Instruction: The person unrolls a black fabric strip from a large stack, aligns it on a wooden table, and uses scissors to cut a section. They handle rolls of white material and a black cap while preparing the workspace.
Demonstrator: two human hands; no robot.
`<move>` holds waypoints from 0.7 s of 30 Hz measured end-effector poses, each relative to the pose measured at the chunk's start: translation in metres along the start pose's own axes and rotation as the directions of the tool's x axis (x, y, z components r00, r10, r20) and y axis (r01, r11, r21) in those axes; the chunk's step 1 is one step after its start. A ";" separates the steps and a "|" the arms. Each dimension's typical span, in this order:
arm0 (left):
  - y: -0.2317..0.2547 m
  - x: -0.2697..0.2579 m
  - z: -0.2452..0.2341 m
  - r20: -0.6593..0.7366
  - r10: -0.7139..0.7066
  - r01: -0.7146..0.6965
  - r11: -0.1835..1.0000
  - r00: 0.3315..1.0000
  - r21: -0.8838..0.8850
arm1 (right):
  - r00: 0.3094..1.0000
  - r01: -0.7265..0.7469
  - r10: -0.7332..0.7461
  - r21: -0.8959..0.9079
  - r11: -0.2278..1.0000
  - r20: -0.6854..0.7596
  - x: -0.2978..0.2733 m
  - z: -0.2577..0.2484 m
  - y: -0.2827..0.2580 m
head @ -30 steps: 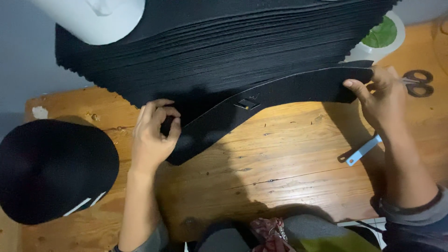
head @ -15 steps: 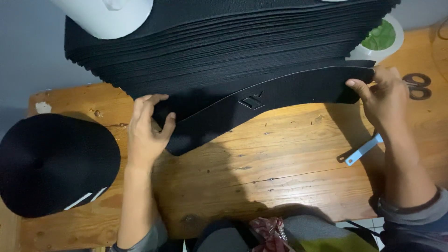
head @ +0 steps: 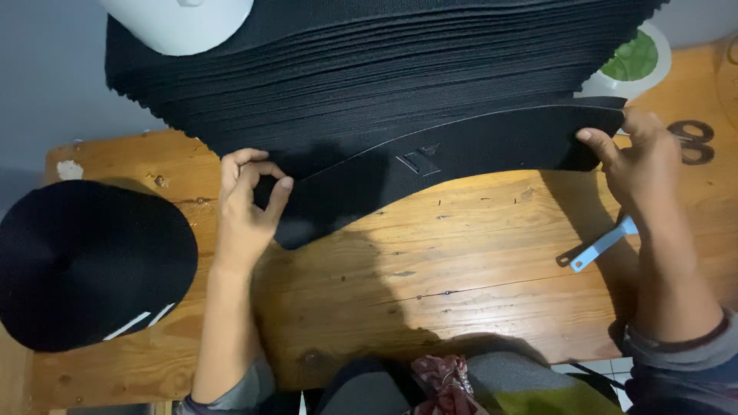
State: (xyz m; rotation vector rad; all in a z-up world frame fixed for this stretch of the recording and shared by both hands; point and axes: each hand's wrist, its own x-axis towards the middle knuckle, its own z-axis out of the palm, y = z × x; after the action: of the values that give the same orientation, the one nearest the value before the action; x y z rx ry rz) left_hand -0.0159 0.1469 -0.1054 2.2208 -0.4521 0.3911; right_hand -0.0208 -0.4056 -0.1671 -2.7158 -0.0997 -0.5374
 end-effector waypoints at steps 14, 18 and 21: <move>0.008 0.003 -0.015 0.007 0.025 -0.024 0.995 1.000 -0.093 | 0.999 -0.035 0.034 -0.023 0.999 -0.012 -0.002 -0.005 0.007; 0.016 0.003 -0.021 0.061 0.023 -0.016 0.994 0.998 -0.105 | 0.998 -0.054 0.053 -0.046 0.997 -0.021 -0.003 -0.002 0.014; 0.010 0.000 -0.024 0.071 0.022 -0.019 0.999 0.997 -0.051 | 0.999 -0.032 0.031 -0.048 0.998 -0.025 -0.003 -0.001 0.015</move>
State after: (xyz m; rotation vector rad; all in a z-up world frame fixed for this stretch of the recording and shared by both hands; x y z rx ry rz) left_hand -0.0231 0.1593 -0.0842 2.1885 -0.5179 0.3089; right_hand -0.0214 -0.4203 -0.1724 -2.7526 -0.0383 -0.5706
